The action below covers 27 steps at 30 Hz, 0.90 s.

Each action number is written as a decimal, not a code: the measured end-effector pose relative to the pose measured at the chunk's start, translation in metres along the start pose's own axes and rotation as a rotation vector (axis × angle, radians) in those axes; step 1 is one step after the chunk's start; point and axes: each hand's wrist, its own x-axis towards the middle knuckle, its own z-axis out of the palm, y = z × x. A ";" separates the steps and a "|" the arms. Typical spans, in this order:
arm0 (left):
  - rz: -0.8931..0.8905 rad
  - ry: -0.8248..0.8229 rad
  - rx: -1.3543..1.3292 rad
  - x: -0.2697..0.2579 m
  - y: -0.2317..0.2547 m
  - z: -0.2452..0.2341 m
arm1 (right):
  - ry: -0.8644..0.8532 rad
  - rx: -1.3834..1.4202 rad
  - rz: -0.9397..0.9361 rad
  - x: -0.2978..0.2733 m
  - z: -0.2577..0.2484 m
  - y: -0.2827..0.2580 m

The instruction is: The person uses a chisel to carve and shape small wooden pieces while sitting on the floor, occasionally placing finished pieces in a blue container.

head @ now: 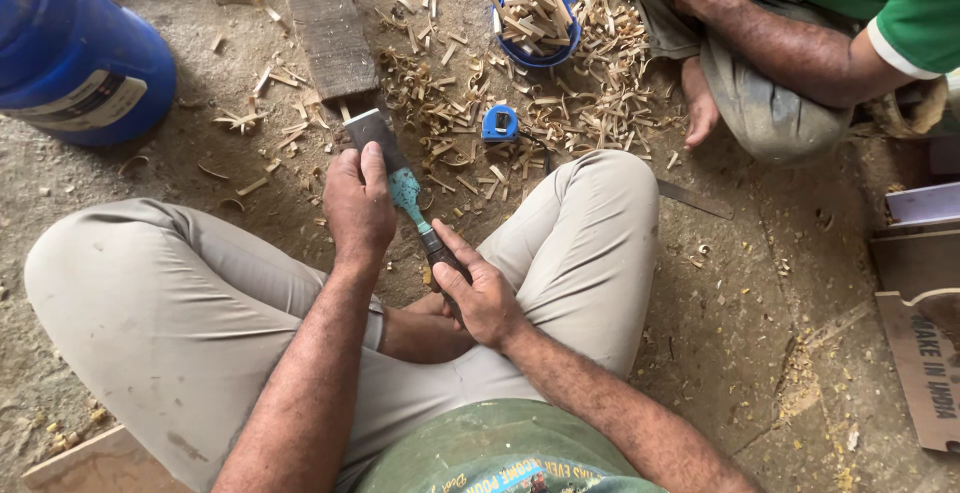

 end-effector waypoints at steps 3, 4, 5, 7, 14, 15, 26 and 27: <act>0.012 0.010 0.011 0.000 -0.003 -0.001 | -0.011 0.006 0.003 0.000 0.002 0.001; 0.041 0.021 0.009 0.000 -0.004 0.000 | -0.015 0.017 -0.003 0.002 0.001 0.000; 0.070 0.032 0.007 0.002 -0.004 0.001 | -0.014 0.016 -0.007 0.003 0.000 0.000; 0.052 0.023 0.010 -0.001 -0.006 0.000 | -0.017 0.009 0.010 0.002 0.000 0.002; 0.069 0.034 0.010 0.001 -0.005 0.002 | -0.017 -0.003 0.019 0.002 0.000 -0.001; 0.069 0.033 0.011 0.001 -0.005 0.002 | -0.009 -0.016 0.023 0.002 0.000 -0.001; -0.015 0.017 -0.019 -0.013 -0.016 0.007 | -0.033 0.150 0.133 -0.023 -0.005 0.002; 0.018 0.005 0.003 -0.015 -0.017 0.006 | -0.031 0.116 0.119 -0.024 -0.006 0.001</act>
